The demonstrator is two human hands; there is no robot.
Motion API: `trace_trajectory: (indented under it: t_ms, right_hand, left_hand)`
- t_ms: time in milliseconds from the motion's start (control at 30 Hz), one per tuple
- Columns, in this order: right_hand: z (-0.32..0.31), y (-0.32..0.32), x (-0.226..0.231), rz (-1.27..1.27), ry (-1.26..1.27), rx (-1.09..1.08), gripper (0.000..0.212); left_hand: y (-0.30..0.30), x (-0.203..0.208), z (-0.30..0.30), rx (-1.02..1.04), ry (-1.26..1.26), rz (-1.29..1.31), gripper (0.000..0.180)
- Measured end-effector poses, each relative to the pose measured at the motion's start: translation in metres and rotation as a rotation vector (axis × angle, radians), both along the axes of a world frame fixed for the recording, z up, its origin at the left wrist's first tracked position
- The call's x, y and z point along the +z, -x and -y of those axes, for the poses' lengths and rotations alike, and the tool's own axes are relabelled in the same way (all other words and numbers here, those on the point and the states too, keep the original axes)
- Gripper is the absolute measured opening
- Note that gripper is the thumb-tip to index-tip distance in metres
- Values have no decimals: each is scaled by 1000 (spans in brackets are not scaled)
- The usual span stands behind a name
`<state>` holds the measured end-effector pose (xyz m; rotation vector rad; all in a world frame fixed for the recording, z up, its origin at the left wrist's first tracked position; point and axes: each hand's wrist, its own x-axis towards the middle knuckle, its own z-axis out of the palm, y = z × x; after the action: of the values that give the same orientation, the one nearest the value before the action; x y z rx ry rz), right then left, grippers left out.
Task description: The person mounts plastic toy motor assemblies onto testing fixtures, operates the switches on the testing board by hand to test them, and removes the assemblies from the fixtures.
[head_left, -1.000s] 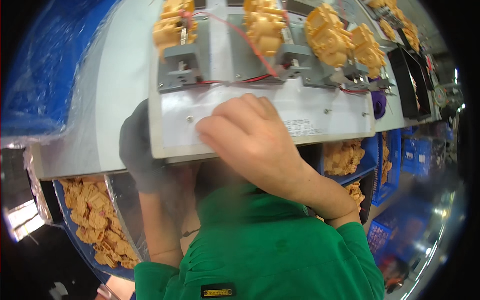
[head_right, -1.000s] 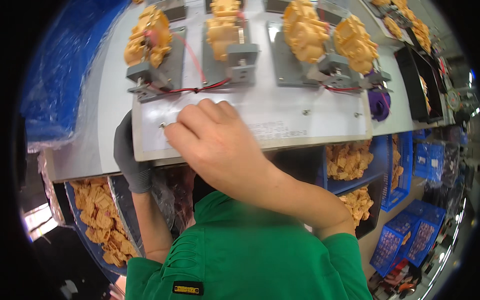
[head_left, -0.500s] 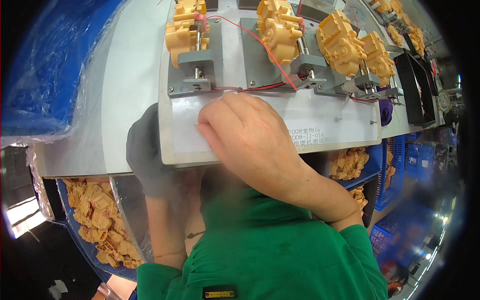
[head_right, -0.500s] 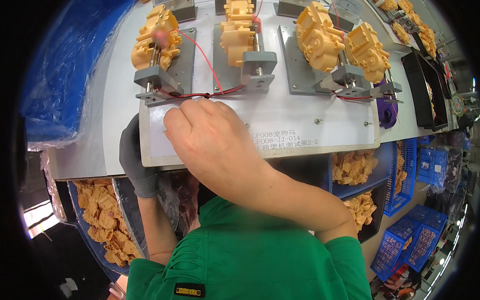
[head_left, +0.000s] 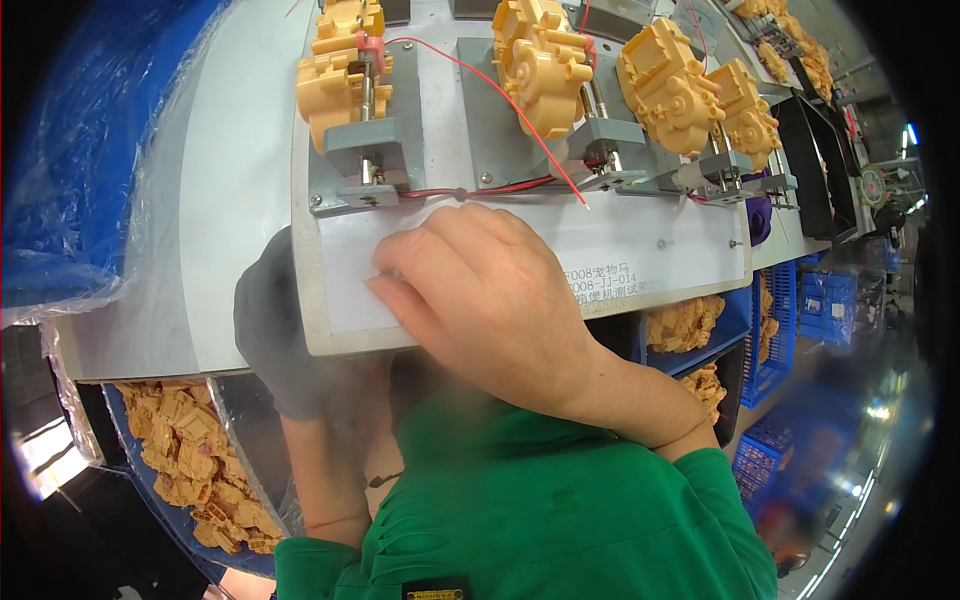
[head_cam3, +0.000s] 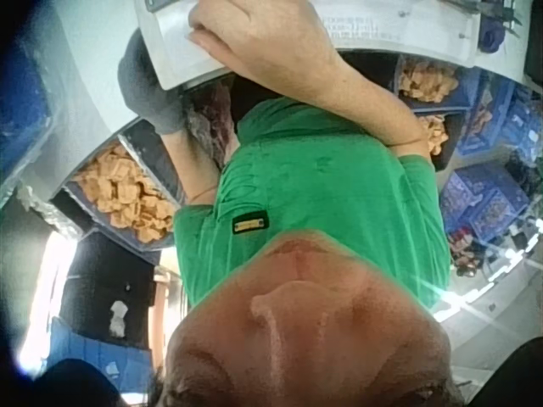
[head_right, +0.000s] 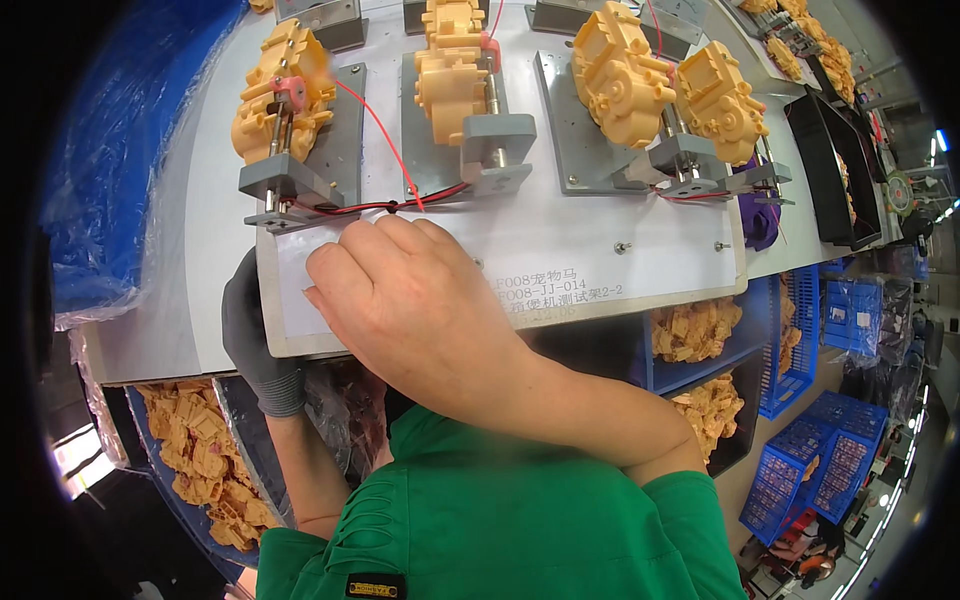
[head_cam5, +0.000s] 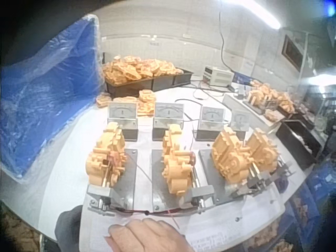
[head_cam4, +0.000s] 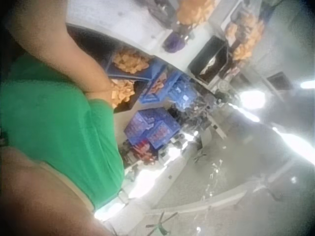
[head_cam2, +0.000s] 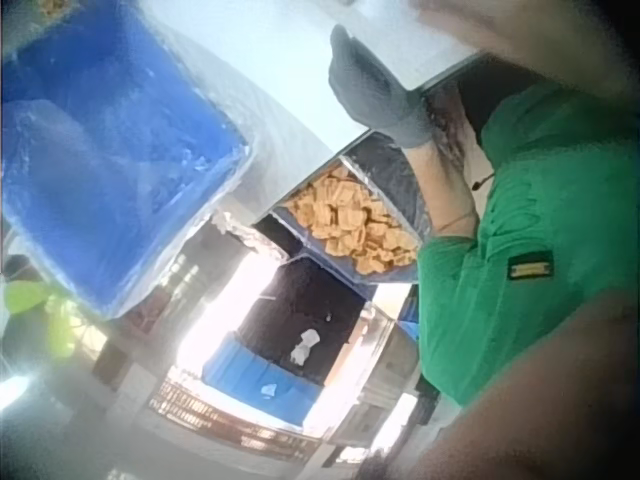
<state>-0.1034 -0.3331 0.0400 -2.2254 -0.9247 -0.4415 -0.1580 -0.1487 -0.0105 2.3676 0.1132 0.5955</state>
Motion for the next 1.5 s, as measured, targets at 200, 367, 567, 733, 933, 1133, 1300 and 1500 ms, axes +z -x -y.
trace_trajectory:
  t_ms: [200,367,567,733,933,1133,1300,1500]
  right_hand:
    - [-3,-1,-1,22,-98,7,19]
    - [3,1,0,10,12,5,17]
    - [3,2,-2,38,-12,14,15]
    - [5,2,-2,37,15,20,14]
    - [35,9,9,-53,-201,90,23]
    - [87,8,16,-106,89,-120,20]
    - [81,4,13,-151,95,-136,16]
    - [57,18,24,-13,-65,-18,31]
  left_hand:
    - [3,-2,-3,41,179,-38,45]
    - [-1,-5,-4,-57,371,-4,45]
    - [1,2,3,-9,247,-32,43]
    - [-2,-3,0,16,122,4,49]
    - [0,5,0,-16,111,-32,41]
    - [0,2,0,4,48,-29,41]
    - [3,0,-2,57,57,-75,41]
    - [-3,-1,6,-4,130,-24,41]
